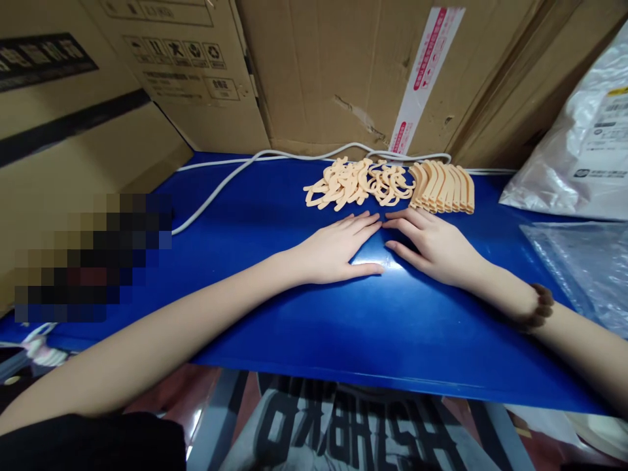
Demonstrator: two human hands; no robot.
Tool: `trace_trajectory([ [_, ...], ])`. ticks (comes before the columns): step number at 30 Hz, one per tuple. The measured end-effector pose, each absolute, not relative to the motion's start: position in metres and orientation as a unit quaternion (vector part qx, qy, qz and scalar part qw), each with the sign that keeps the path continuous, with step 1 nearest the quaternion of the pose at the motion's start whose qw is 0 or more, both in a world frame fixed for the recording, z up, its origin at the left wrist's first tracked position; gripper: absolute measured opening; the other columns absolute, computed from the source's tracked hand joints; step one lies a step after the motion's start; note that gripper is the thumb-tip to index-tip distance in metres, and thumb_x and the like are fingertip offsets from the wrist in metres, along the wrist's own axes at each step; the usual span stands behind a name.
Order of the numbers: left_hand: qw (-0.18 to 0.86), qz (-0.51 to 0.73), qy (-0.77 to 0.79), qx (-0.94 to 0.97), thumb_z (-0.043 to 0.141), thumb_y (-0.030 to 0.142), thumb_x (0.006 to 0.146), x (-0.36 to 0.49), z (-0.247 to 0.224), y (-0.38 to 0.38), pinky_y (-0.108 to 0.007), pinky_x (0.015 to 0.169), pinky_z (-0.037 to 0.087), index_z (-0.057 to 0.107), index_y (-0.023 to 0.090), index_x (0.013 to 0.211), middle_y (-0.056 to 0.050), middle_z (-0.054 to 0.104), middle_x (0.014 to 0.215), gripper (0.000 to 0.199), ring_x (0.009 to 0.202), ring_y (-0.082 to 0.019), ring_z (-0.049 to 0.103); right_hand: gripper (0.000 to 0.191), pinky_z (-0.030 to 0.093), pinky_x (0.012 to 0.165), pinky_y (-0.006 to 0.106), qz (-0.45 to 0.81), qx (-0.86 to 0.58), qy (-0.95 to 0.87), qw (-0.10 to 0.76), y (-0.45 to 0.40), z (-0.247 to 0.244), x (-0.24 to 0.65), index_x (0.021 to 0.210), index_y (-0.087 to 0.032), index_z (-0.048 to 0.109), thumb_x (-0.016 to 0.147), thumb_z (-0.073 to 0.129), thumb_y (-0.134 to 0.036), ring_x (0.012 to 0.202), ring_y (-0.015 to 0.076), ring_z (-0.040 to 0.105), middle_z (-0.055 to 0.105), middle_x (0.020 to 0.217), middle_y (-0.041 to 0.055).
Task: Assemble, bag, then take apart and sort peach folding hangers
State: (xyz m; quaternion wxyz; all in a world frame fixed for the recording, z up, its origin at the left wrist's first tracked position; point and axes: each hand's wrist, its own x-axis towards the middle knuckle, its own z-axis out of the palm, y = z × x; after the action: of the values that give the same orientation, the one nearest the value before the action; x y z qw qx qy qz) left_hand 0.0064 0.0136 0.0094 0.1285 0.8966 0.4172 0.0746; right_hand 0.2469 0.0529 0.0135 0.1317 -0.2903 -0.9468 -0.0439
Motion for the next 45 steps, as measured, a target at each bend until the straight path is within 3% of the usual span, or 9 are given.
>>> trace_trajectory([
  [9,0.127,0.063,0.421,0.896,0.052,0.066,0.1,0.0067,0.0115,0.0124,-0.038,0.134,0.014,0.028,0.009,0.164,-0.014,0.019,0.172,0.089,0.162,-0.027,0.018,0.043,0.056,0.101,0.05,-0.045,-0.275,-0.951,0.132,0.0527,0.0115,0.2504,0.13,-0.011,0.065,0.106,0.043,-0.04,0.117,0.0318,0.066,0.066,0.133,0.0186],
  [18,0.125,0.073,0.434,0.889,0.05,0.074,0.096,0.0049,0.0063,0.0114,-0.042,0.133,0.016,0.024,0.007,0.165,-0.016,0.017,0.172,0.099,0.162,-0.03,0.016,0.047,0.055,0.104,0.052,-0.052,-0.273,-0.952,0.129,0.051,0.0101,0.2514,0.136,-0.01,0.064,0.107,0.042,-0.039,0.122,0.0327,0.065,0.065,0.137,0.0198],
  [33,0.103,0.053,0.44,0.89,0.046,0.074,0.098,0.0061,0.0082,0.0111,-0.043,0.133,0.02,0.027,0.008,0.164,-0.016,0.02,0.172,0.095,0.161,-0.031,0.021,0.05,0.053,0.108,0.053,-0.043,-0.266,-0.955,0.123,0.0486,0.011,0.2547,0.139,-0.007,0.063,0.107,0.04,-0.039,0.125,0.0334,0.064,0.063,0.142,0.0213],
  [38,0.092,0.059,0.43,0.896,0.039,0.066,0.104,0.0057,0.008,0.0107,-0.042,0.133,0.019,0.028,0.007,0.163,-0.016,0.022,0.171,0.084,0.161,-0.028,0.021,0.049,0.053,0.108,0.054,-0.038,-0.266,-0.955,0.123,0.0488,0.0101,0.255,0.139,-0.008,0.063,0.107,0.042,-0.039,0.126,0.0336,0.063,0.062,0.143,0.0218],
  [45,0.089,0.072,0.426,0.897,0.034,0.072,0.102,0.0035,0.0029,0.0128,-0.045,0.132,0.022,0.033,0.008,0.162,-0.017,0.025,0.171,0.088,0.16,-0.03,0.025,0.051,0.052,0.109,0.054,-0.039,-0.268,-0.955,0.119,0.0468,0.0109,0.2547,0.14,-0.007,0.062,0.108,0.039,-0.039,0.127,0.0339,0.063,0.061,0.144,0.022],
])
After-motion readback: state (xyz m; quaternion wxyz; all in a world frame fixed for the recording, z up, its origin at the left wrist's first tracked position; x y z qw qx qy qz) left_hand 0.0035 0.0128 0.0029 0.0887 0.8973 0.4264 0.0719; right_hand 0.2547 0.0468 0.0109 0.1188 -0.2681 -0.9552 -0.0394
